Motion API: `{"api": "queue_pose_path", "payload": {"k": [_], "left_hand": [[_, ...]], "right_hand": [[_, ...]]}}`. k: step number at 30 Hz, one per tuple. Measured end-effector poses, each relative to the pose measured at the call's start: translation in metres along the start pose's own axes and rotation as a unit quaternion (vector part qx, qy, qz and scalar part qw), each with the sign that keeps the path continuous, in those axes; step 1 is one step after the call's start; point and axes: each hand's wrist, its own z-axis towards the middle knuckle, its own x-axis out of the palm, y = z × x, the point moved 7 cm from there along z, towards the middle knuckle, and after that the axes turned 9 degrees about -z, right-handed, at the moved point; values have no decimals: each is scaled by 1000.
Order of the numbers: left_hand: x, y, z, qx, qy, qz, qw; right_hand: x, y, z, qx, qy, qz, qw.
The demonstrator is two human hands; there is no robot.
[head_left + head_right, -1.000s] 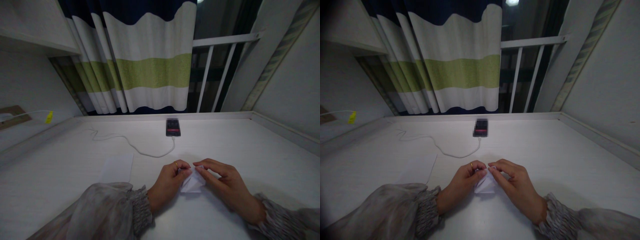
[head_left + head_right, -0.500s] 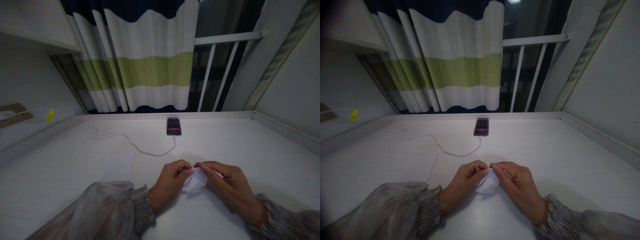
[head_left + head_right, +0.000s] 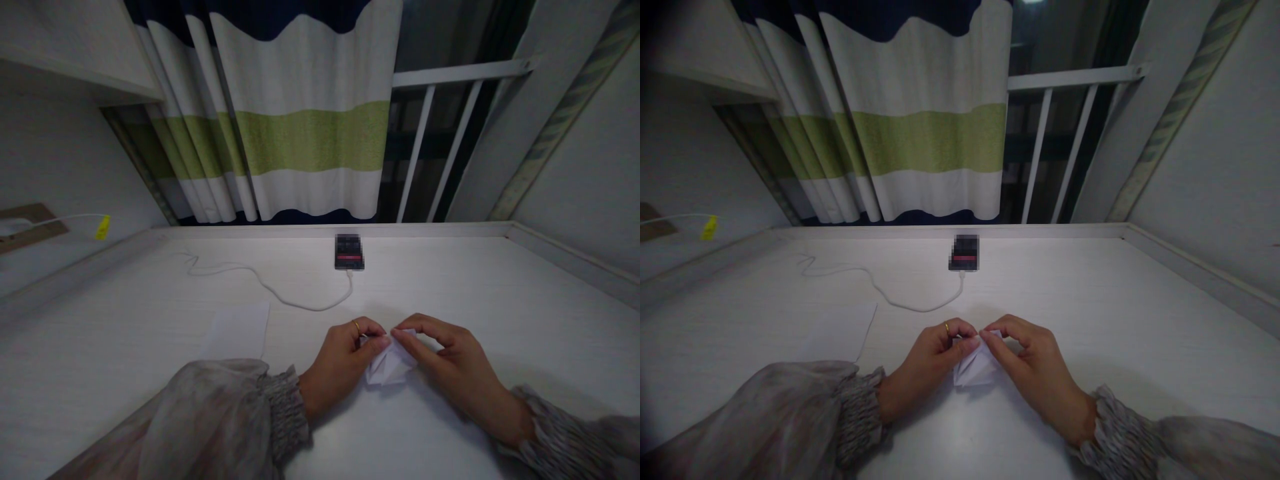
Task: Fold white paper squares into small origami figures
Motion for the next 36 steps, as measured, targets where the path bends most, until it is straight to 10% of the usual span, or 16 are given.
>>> {"api": "queue_pose_path", "payload": {"k": [16, 36], "left_hand": [[14, 5, -5, -47, 83, -105, 990], [5, 7, -1, -44, 18, -130, 990]], "right_hand": [[-4, -10, -1, 90, -15, 64, 994], [4, 3, -2, -47, 8, 2, 999]]}}
